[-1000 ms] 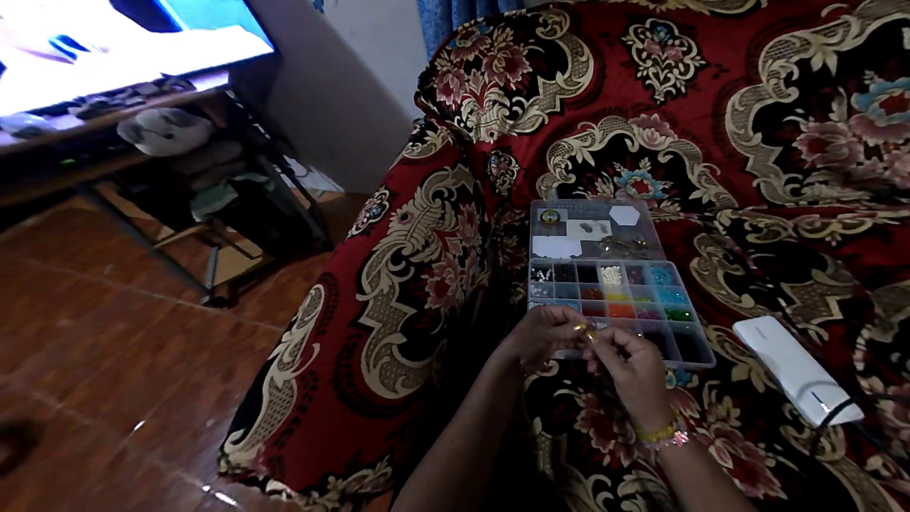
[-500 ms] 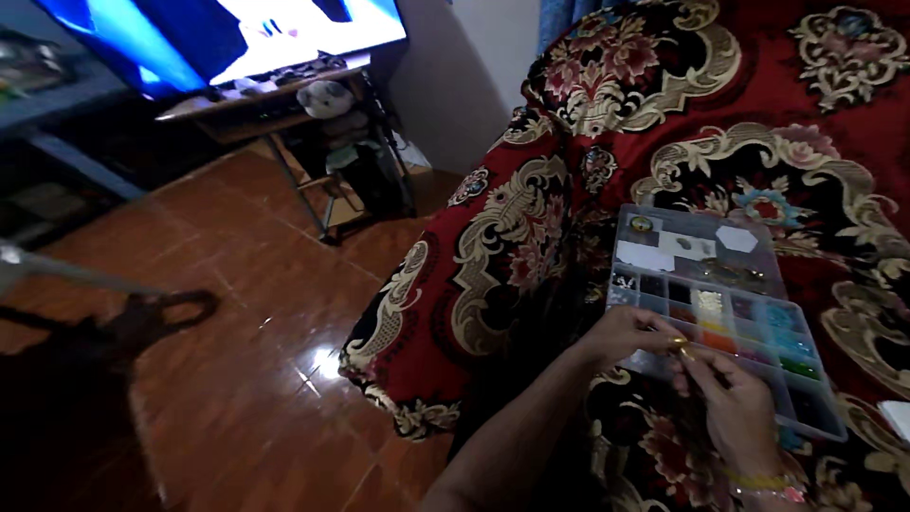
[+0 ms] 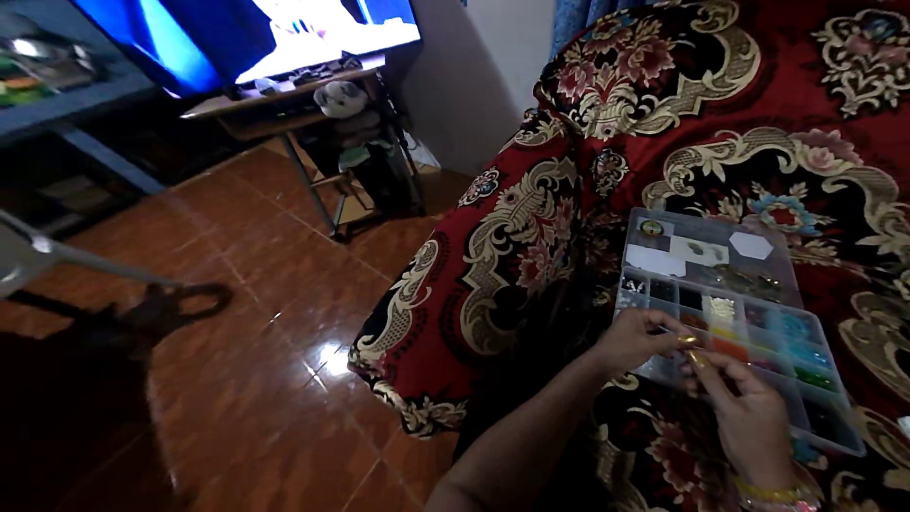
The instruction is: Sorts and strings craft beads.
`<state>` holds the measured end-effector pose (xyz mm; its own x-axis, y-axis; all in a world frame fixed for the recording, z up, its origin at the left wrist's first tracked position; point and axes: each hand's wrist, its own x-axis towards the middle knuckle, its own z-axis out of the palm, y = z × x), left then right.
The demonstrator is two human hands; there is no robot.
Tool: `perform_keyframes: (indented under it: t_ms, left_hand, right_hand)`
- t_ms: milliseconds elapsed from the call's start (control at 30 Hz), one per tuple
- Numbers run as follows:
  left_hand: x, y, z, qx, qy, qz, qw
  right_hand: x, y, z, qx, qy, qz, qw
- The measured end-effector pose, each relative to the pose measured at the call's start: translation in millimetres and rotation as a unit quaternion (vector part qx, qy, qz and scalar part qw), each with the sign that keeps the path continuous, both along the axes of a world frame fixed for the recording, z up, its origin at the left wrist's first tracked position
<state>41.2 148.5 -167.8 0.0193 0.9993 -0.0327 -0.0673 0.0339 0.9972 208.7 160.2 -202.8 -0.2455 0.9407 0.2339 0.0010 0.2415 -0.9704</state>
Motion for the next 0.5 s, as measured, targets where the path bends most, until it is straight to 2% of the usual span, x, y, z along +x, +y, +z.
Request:
perform_keyframes:
  t_ms: [100, 200, 267, 367, 500]
  left_hand:
    - [-2.8, 0.2, 3.9, 0.033, 0.170, 0.012, 0.985]
    - [-4.8, -0.4, 3.5, 0.044, 0.380, -0.013, 0.924]
    - [-1.4, -0.7, 3.9, 0.026, 0.477, -0.042, 0.878]
    - [6.7, 0.0, 5.7, -0.021, 0.551, -0.082, 0.830]
    - [12.2, 0.8, 0.2, -0.024, 0.587, -0.094, 0.803]
  right_hand:
    - [2.6, 1.9, 2.6, 0.007, -0.016, -0.014, 1.000]
    - [4.0, 5.6, 2.7, 0.001, 0.011, -0.035, 0.999]
    - [4.6, 6.5, 3.6, -0.003, 0.010, -0.044, 0.999]
    - [6.0, 7.1, 3.2, -0.001, -0.005, -0.047, 0.999]
    - [5.4, 7.6, 2.5, 0.012, -0.017, -0.059, 0.998]
